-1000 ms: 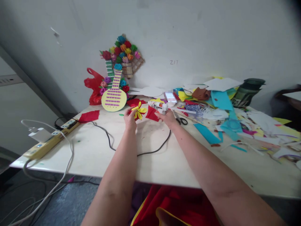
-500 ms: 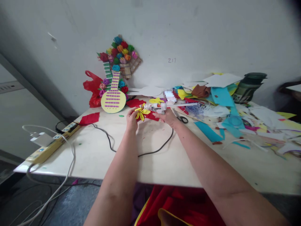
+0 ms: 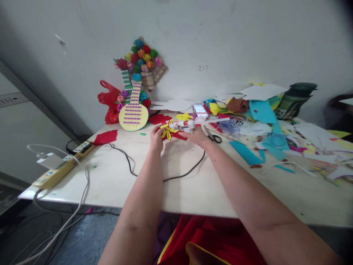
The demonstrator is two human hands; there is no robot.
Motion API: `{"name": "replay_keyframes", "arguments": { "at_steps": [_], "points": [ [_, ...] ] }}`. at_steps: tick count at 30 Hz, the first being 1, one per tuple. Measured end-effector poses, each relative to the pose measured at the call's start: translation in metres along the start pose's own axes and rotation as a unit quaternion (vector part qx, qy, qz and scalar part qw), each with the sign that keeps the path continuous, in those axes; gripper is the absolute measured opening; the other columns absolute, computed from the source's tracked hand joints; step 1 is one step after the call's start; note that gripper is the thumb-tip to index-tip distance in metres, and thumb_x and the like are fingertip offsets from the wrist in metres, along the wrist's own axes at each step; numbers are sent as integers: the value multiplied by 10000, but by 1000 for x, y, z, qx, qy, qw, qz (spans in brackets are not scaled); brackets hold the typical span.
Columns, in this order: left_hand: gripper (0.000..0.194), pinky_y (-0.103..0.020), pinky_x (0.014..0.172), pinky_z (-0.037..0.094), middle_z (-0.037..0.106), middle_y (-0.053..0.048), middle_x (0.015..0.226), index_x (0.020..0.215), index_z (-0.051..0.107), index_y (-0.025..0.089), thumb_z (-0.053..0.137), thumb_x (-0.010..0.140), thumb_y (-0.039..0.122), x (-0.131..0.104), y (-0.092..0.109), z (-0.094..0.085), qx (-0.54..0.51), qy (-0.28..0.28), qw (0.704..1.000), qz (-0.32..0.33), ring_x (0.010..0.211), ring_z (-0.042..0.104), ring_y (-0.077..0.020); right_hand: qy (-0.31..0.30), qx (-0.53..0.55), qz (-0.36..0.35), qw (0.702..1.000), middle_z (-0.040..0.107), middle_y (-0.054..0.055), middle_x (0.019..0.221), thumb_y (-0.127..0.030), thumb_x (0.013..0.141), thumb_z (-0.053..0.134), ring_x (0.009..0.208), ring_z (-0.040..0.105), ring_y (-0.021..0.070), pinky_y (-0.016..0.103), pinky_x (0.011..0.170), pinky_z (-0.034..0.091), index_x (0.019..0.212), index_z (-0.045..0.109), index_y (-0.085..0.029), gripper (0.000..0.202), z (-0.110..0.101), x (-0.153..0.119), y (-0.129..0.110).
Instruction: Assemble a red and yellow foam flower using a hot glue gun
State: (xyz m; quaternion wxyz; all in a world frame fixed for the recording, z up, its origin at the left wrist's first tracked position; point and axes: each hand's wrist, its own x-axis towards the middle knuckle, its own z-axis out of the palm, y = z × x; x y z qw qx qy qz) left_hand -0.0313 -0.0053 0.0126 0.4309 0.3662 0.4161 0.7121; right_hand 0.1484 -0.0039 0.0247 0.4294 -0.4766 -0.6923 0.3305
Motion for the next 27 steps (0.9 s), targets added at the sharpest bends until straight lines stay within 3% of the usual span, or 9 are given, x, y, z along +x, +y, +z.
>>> {"name": "replay_keyframes", "arguments": {
  "at_steps": [11, 27],
  "points": [
    [387, -275, 523, 467, 618, -27, 736, 866, 606, 169, 686, 530, 343, 1, -1, 1, 12, -11, 1000, -4, 617, 588, -162, 12, -48, -29, 998, 715, 75, 869, -468, 662, 690, 908, 653, 234, 321, 789, 490, 862, 700, -189, 344, 3, 5, 6],
    [337, -259, 495, 464, 615, -25, 720, 827, 598, 174, 684, 534, 316, 2, -2, 3, -2, -6, 1000, -5, 592, 586, -153, 24, -138, -54, 989, 704, 84, 1001, -460, 697, 671, 997, 627, 262, 362, 851, 480, 980, 692, -203, 382, 3, 4, 0]
  ]
}}
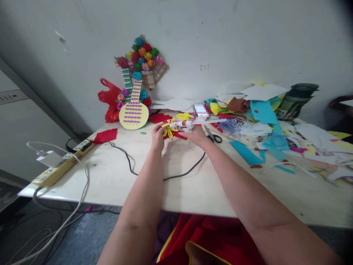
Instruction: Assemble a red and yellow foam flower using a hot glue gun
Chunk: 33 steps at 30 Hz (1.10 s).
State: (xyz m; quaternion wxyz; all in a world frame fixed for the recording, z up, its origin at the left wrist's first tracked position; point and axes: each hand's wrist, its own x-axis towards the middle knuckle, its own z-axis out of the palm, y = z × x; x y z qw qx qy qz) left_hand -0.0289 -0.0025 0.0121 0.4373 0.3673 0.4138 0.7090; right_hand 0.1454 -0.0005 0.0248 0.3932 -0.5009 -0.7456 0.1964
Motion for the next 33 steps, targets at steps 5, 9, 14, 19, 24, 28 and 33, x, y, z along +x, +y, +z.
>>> {"name": "replay_keyframes", "arguments": {
  "at_steps": [5, 9, 14, 19, 24, 28, 33],
  "points": [
    [333, -257, 483, 467, 619, -27, 711, 816, 600, 176, 685, 521, 303, 1, 0, 0, -11, 7, 1000, -6, 580, 582, -152, 3, -32, 17, 999, 714, 90, 929, -469, 696, 670, 952, 640, 283, 366, 801, 495, 934, 703, -195, 365, -1, -1, -3],
    [337, -255, 477, 461, 607, -24, 701, 826, 597, 171, 681, 524, 294, 1, 0, 0, -14, 6, 1000, -6, 569, 577, -147, 13, -20, 1, 1000, 711, 84, 937, -465, 689, 677, 961, 637, 278, 364, 809, 493, 933, 701, -198, 362, 0, -1, -1],
    [324, -255, 508, 466, 604, -20, 727, 830, 587, 172, 681, 550, 305, 0, 1, 0, -9, 13, 1000, -6, 590, 584, -140, 12, 24, 1, 1000, 713, 67, 936, -476, 680, 681, 958, 639, 250, 341, 814, 493, 932, 692, -210, 367, 3, 1, 4],
    [317, -262, 509, 467, 603, -18, 724, 840, 600, 168, 666, 551, 283, 1, 1, -1, -11, 14, 1000, -3, 593, 580, -147, 17, 42, 1, 999, 713, 77, 919, -436, 663, 705, 953, 644, 257, 331, 801, 498, 869, 697, -201, 312, 1, 0, 2],
    [322, -255, 496, 462, 610, -21, 712, 835, 601, 166, 659, 537, 273, 1, 1, 0, -19, 15, 1000, -5, 585, 576, -148, 8, 44, -6, 999, 714, 69, 930, -432, 673, 694, 971, 636, 253, 335, 819, 491, 834, 695, -213, 272, 0, -1, 2],
    [331, -251, 504, 465, 610, -14, 714, 832, 592, 176, 663, 528, 288, 2, 0, -1, -16, 13, 1000, -1, 591, 572, -142, 0, 22, -20, 1000, 720, 48, 900, -426, 693, 680, 977, 633, 248, 349, 842, 481, 831, 697, -231, 239, 1, 0, 4],
    [328, -265, 512, 470, 606, -11, 709, 836, 595, 178, 654, 534, 290, 2, -1, -3, -1, 13, 1000, 11, 596, 571, -149, 4, 15, -18, 1000, 715, 46, 964, -444, 688, 680, 972, 635, 251, 356, 837, 484, 877, 696, -240, 279, 1, 2, 7]
  ]
}}
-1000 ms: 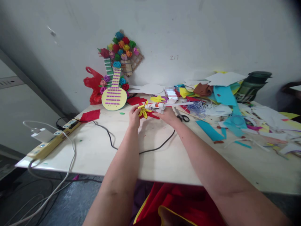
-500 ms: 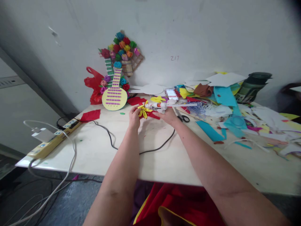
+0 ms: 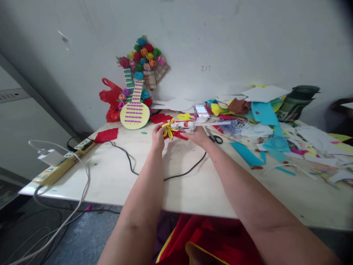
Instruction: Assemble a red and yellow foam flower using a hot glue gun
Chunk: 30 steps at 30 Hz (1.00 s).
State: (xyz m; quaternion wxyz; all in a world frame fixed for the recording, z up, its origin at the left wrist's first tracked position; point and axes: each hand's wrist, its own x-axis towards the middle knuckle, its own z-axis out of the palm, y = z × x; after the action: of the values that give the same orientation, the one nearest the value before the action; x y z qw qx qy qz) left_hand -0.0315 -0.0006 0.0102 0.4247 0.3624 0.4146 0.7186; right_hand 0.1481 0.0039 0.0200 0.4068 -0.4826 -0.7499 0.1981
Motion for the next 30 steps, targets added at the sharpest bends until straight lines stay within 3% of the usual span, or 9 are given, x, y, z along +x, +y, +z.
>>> {"name": "replay_keyframes", "arguments": {
  "at_steps": [14, 30],
  "points": [
    [333, -263, 540, 466, 601, -6, 697, 841, 605, 159, 647, 540, 298, 1, -2, 0, 39, -16, 999, 30, 592, 561, -137, 8, -91, -6, 996, 695, 56, 1045, -482, 695, 662, 1023, 617, 275, 364, 845, 484, 1039, 677, -258, 411, -5, -3, -7],
    [289, -239, 500, 452, 600, -1, 626, 765, 594, 158, 674, 505, 256, 1, 1, 2, -4, 9, 1000, -11, 540, 569, -127, 35, -144, -61, 987, 712, 60, 963, -502, 715, 632, 937, 632, 286, 399, 814, 482, 954, 697, -233, 366, -5, -2, -4]
  ]
}}
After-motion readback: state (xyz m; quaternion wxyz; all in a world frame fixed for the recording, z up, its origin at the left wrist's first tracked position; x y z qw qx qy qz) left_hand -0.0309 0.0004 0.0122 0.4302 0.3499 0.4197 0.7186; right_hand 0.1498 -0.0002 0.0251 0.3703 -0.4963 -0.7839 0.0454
